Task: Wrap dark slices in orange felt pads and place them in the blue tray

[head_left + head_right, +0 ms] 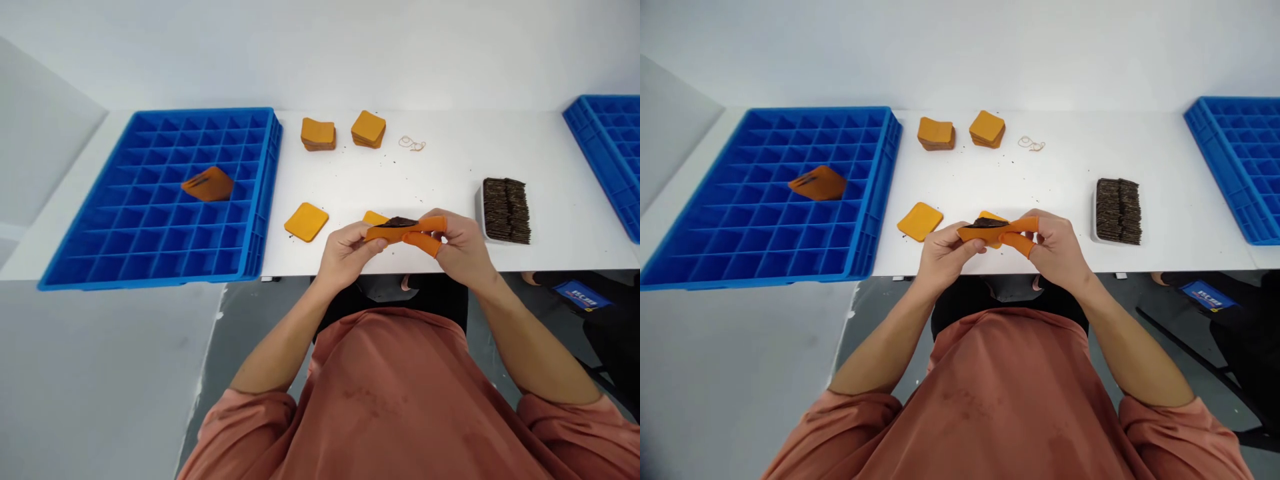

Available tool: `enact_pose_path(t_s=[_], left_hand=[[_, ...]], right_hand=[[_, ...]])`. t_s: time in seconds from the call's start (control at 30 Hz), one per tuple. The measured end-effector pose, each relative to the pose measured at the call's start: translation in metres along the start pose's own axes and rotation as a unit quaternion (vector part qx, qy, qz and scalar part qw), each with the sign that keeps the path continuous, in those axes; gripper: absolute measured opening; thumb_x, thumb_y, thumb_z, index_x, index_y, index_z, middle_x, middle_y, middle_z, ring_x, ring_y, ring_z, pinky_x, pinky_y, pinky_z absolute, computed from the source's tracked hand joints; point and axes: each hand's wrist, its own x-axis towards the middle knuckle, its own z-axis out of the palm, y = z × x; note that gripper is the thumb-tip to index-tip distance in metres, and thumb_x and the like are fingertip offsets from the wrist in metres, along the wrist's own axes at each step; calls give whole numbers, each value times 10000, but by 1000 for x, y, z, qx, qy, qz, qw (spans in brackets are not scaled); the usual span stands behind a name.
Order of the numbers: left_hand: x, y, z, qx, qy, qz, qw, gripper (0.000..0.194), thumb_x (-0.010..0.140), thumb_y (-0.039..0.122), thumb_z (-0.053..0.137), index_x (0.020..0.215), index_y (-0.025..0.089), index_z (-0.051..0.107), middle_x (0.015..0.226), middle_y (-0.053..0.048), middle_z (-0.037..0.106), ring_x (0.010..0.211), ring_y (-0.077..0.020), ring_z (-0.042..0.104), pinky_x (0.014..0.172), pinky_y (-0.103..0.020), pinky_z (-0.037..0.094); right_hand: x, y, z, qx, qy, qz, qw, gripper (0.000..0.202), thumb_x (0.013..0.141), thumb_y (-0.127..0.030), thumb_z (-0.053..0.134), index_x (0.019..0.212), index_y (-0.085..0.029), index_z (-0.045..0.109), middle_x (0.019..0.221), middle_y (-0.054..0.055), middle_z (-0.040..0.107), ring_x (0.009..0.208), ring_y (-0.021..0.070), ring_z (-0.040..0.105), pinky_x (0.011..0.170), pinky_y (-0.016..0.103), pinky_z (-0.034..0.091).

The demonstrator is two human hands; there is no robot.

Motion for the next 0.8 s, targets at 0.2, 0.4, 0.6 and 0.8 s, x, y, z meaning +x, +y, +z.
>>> enact_pose_path(t_s=[0.2,0.4,0.6,0.8], left_hand=[[3,-1,-12,52,66,90,992,137,1004,420,873,1012,283,881,1012,-50,843,916,-171,781,700,-269,586],[6,7,-16,125,56,154,978,78,1033,364,848,1011,301,888,958,-28,842,840,-151,758,620,-272,541],[6,12,-18,161,53,178,969,111,1043,371,839,987,277,861,937,-23,817,816,-139,732,626,-271,531],[4,26,-24,274,-7,216,937,202,1037,418,839,1172,269,822,1075,-61,848,960,-205,761,780,-349,600]], right_hand=[[-2,13,9,-37,53,-105,992,87,1017,-302,833,1046,-297,915,886,13,795,685,138,613,615,301,491],[0,15,11,-61,79,-132,986,96,1038,-315,822,1058,-306,916,838,4,775,654,132,602,593,298,479],[1,13,10,-76,79,-140,984,101,1038,-350,829,1060,-296,912,814,1,760,636,128,598,573,290,464],[-2,14,10,-131,65,-203,968,116,1048,-243,788,1077,-272,896,896,30,808,725,150,684,618,288,511]])
